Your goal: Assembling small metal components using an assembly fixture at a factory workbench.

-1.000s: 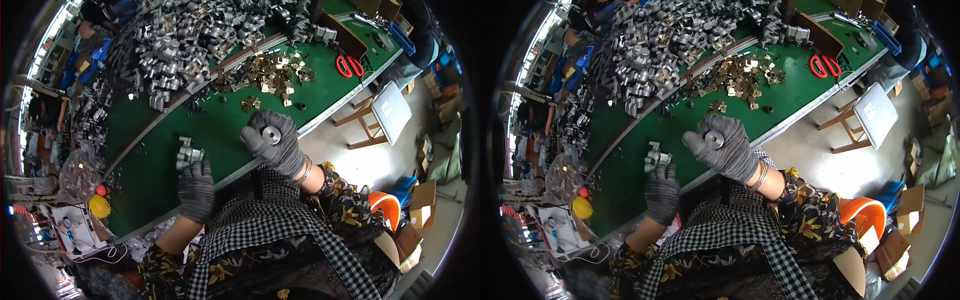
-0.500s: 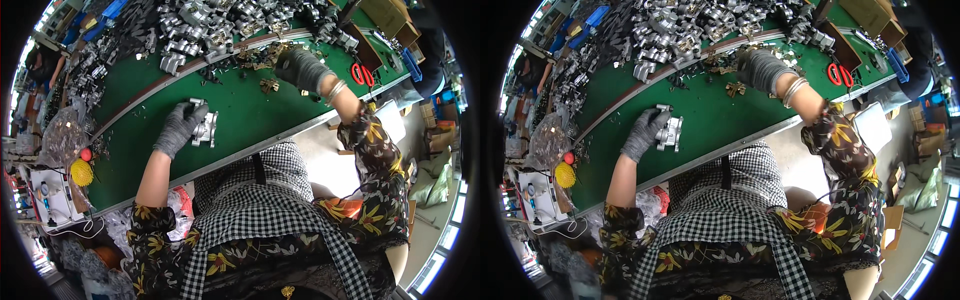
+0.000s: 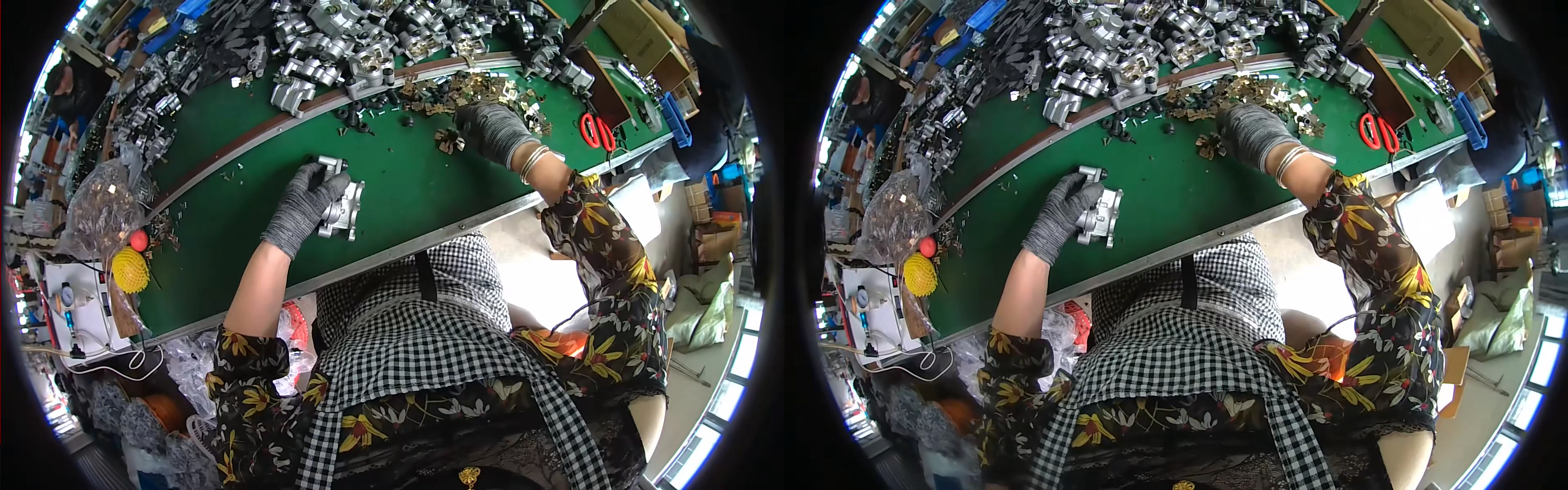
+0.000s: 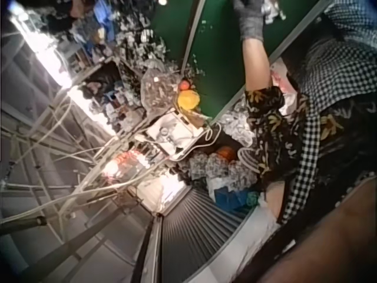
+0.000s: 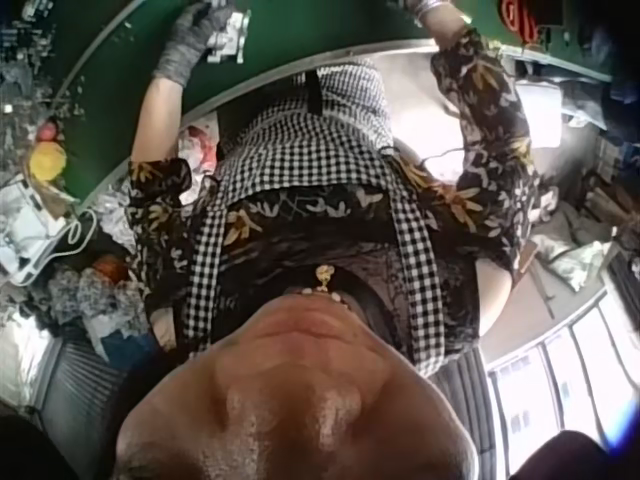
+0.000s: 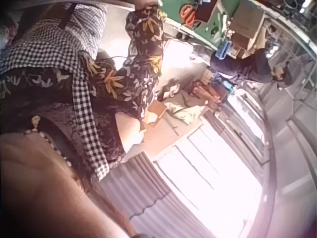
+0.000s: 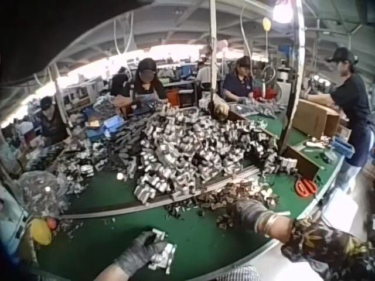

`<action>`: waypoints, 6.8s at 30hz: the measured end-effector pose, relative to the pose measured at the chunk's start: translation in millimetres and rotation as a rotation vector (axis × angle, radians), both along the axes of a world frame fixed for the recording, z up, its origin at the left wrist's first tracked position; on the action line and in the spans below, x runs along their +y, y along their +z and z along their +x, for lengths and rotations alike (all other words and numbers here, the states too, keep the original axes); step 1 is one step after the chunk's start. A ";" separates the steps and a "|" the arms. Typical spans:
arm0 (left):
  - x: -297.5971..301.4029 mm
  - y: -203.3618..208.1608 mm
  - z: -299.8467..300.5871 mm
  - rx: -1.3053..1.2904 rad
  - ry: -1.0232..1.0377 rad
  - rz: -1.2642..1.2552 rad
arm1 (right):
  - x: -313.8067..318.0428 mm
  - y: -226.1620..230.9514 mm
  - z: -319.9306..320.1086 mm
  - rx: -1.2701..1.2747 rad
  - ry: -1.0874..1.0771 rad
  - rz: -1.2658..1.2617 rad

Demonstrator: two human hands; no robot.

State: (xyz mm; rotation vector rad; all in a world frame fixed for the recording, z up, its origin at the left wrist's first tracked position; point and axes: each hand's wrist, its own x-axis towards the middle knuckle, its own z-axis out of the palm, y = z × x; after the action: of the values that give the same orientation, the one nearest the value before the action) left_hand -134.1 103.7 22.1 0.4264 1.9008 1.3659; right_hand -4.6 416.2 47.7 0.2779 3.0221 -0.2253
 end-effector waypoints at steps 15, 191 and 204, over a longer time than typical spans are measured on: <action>2.4 6.6 6.9 0.043 0.056 0.039 | -41.2 18.7 -2.7 -0.172 0.402 0.417; 65.7 123.0 -77.5 -0.237 0.162 0.594 | -114.0 65.0 55.6 0.895 -0.248 -1.285; 227.7 36.5 -239.7 0.598 0.435 -0.309 | -87.0 58.9 68.1 0.932 -0.531 -1.174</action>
State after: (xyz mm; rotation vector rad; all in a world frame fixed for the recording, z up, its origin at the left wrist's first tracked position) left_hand -373.8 331.4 58.6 0.2915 2.7791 1.2561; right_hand 63.5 329.2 106.6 1.0034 2.6947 -2.5703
